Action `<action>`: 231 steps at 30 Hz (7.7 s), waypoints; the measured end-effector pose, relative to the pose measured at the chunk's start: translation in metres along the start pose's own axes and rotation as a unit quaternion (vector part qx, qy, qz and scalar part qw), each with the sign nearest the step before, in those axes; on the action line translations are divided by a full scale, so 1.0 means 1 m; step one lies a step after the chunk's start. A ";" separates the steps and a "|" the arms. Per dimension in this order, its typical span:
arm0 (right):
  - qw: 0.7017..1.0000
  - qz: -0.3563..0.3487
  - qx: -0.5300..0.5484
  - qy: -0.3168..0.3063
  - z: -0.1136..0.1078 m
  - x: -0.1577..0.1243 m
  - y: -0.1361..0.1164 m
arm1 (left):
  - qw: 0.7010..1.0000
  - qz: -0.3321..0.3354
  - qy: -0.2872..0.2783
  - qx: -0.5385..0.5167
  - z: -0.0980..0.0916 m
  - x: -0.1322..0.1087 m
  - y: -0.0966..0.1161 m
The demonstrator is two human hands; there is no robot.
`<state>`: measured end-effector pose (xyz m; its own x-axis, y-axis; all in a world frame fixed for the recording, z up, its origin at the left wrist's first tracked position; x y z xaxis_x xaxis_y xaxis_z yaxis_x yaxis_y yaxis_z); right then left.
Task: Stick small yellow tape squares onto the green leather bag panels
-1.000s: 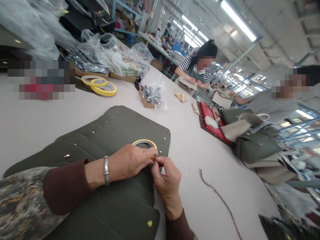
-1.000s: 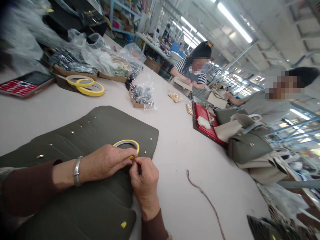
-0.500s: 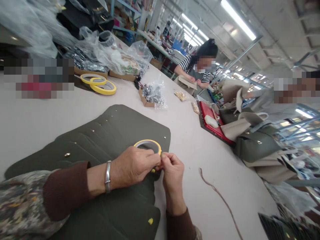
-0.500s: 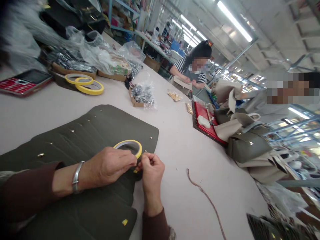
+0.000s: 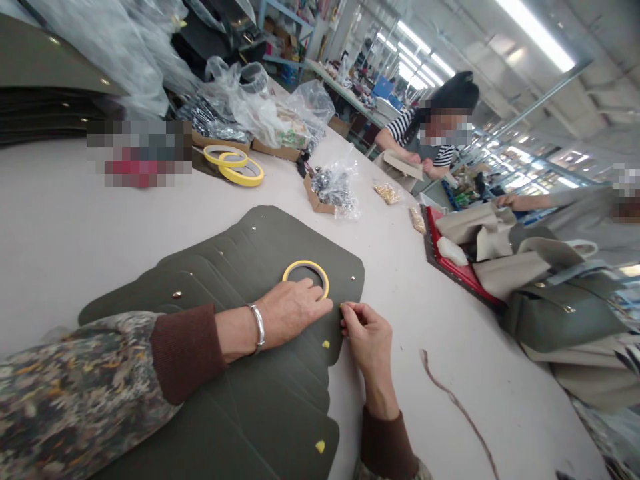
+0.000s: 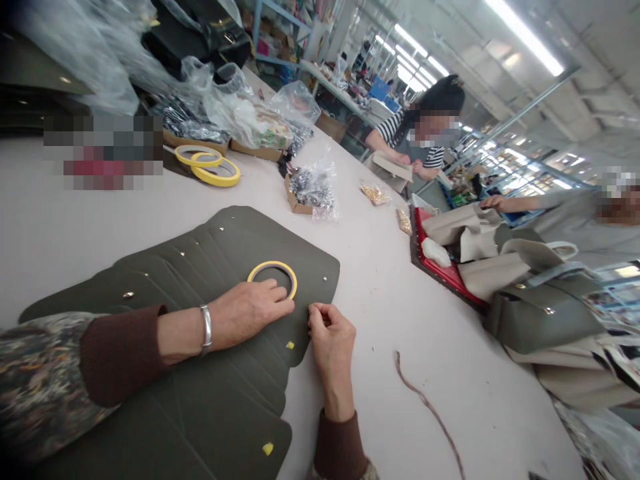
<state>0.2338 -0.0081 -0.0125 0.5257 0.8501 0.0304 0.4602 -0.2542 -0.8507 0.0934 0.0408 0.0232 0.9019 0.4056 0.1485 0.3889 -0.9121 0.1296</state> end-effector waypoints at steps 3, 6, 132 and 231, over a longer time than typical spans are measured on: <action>0.995 -0.056 -0.084 0.008 0.002 0.001 -0.013 | 1.000 0.002 -0.002 -0.004 0.000 -0.001 0.000; 0.988 -0.078 -0.131 0.019 0.004 0.002 -0.019 | 1.000 0.001 -0.003 -0.004 0.001 -0.003 -0.001; 0.960 -0.266 -0.069 0.062 0.002 -0.037 -0.066 | 0.978 0.034 0.142 -0.148 -0.024 -0.004 -0.004; 0.990 0.071 0.119 -0.003 -0.003 0.007 0.022 | 0.999 0.014 0.050 0.008 0.006 0.013 -0.008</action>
<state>0.2501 -0.0095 -0.0293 0.5685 0.8164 -0.1012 0.1996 -0.2562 -0.9458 0.1033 0.0533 0.0183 0.8889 0.3840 0.2499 0.3681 -0.9233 0.1093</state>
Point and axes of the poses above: each hand's wrist, its own x-axis towards the middle knuckle, its own z-axis out of the palm, y = z × x, the point moved 9 cm from there along x, towards the middle knuckle, and after that the axes turned 1 degree about -z, right-handed, at the moved point
